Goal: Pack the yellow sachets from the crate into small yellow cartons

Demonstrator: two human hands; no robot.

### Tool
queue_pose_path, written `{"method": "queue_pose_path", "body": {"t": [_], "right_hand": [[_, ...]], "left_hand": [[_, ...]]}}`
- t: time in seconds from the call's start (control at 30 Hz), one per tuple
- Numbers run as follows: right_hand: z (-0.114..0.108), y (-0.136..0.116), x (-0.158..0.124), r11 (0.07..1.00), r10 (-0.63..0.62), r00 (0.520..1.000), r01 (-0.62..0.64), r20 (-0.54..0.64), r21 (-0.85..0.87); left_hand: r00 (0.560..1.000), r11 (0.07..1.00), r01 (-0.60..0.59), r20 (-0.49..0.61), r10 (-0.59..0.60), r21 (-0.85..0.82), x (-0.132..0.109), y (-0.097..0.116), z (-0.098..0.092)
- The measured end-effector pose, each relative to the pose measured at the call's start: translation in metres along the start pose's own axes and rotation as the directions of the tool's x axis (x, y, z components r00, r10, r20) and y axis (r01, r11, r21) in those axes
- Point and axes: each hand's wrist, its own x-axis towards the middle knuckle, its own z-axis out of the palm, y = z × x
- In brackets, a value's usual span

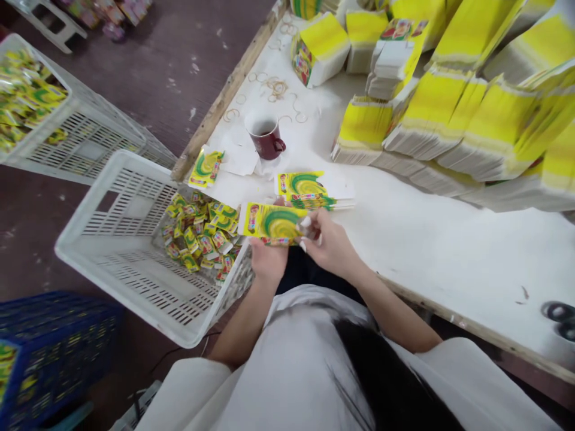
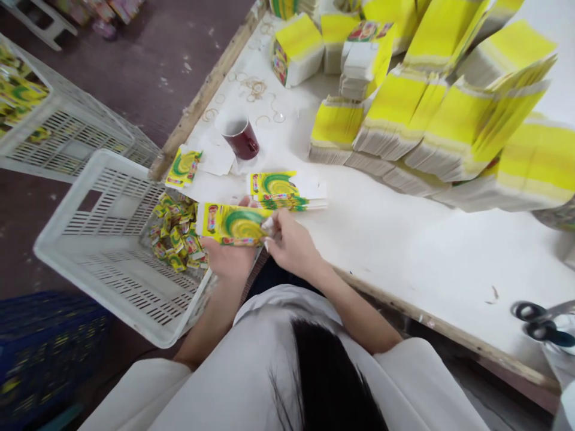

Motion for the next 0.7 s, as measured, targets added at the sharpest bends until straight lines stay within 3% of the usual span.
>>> {"method": "queue_pose_path", "body": {"t": [0.13, 0.2, 0.33, 0.43, 0.57, 0.7], "right_hand": [[0.017, -0.010, -0.015, 0.969, -0.074, 0.995, 0.055, 0.069, 0.243], [0.022, -0.011, -0.015, 0.940, -0.099, 0.993, 0.073, 0.061, 0.333], [0.019, -0.005, -0.009, 0.934, -0.072, 0.997, 0.059, 0.022, 0.352], [0.009, -0.001, -0.004, 0.937, -0.072, 0.997, 0.075, -0.020, 0.341], [-0.001, 0.001, -0.002, 0.957, -0.089, 0.995, 0.096, -0.039, 0.275], [-0.014, 0.006, 0.001, 0.972, -0.198, 0.969, 0.213, -0.147, 0.097]], "left_hand": [[0.994, 0.965, -0.033, -0.108, 0.005, -0.262, 0.002, 0.014, 0.028], [0.987, 0.954, -0.063, -0.160, 0.016, -0.292, 0.005, 0.016, 0.032], [0.995, 1.000, 0.008, -0.096, -0.007, 0.011, 0.004, 0.008, 0.021], [0.998, 0.975, 0.000, -0.056, 0.013, 0.222, 0.000, -0.002, 0.006], [0.988, 0.956, -0.066, -0.115, 0.102, 0.285, -0.004, -0.007, -0.005], [0.999, 0.965, -0.040, 0.034, 0.032, 0.258, 0.005, 0.009, -0.017]]}}
